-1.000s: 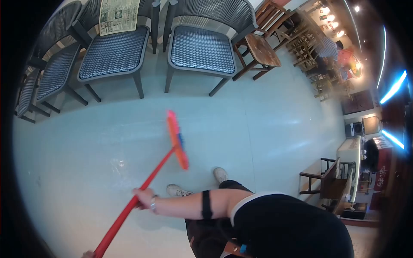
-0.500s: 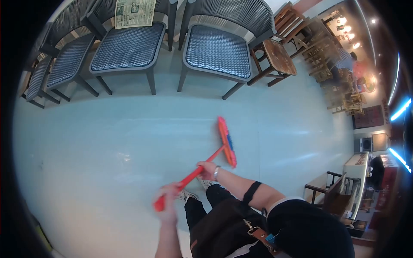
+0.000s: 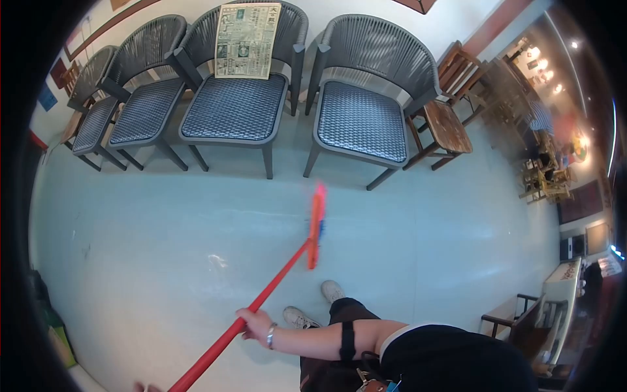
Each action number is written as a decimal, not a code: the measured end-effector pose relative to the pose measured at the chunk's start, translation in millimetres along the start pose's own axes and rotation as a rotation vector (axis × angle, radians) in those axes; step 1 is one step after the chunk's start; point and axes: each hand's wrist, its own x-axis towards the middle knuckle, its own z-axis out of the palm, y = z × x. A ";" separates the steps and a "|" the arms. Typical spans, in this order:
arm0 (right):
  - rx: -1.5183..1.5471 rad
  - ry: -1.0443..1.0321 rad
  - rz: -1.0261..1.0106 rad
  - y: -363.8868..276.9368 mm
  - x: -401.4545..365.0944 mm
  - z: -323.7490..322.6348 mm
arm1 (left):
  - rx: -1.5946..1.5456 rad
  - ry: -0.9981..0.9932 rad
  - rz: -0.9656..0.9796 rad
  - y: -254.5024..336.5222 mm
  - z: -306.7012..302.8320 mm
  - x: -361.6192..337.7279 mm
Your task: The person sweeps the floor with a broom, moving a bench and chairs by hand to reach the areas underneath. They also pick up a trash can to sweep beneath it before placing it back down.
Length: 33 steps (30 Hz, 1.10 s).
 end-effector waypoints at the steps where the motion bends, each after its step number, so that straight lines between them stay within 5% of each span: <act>1: -0.014 0.072 -0.012 -13.1 9.1 -18.3 | -0.116 -0.347 -0.152 3.1 10.0 -2.8; 2: -0.024 0.146 -0.027 -26.6 19.3 -38.5 | -0.146 -0.641 -0.292 6.2 22.9 -8.7; 4: -0.084 0.220 -0.095 -54.0 40.7 -84.3 | 0.195 -1.176 -0.057 29.1 54.9 -10.4; 6: -0.168 0.270 -0.173 -88.6 58.0 -124.4 | 0.100 -1.368 0.062 44.5 98.9 -34.7; 8: -0.037 0.292 -0.313 -129.1 80.8 -154.7 | -0.213 -1.679 -0.554 100.3 135.8 -36.6; 10: -0.014 0.288 -0.337 -177.3 99.9 -180.2 | -0.156 -1.604 -0.056 130.1 174.8 -71.9; 12: -0.064 0.365 -0.371 -229.3 118.7 -199.9 | -0.346 -1.654 -0.361 159.2 220.3 -96.3; 16: -0.095 0.345 -0.629 -315.1 181.0 -249.8 | -0.554 -1.644 -0.635 213.2 343.1 -152.6; 17: -0.105 0.280 -0.634 -335.6 185.7 -251.8 | -0.649 -1.688 -0.917 237.1 384.8 -151.2; 20: -0.257 0.209 -0.582 -371.0 210.1 -273.1 | -0.931 -1.660 -1.012 280.2 516.4 -179.9; 22: -0.407 0.277 -0.547 -388.5 230.1 -297.9 | -0.775 -1.601 -1.041 313.9 549.3 -196.1; 26: -0.461 0.586 -0.416 -419.4 216.0 -329.0 | -0.765 -1.654 -1.170 349.9 488.6 -238.5; 31: -0.440 0.603 -0.247 -390.7 203.1 -353.1 | -0.702 -1.666 -1.303 337.4 359.1 -233.7; 33: -0.427 0.587 -0.260 -353.9 184.2 -347.6 | -0.642 -1.706 -1.204 314.4 320.3 -239.6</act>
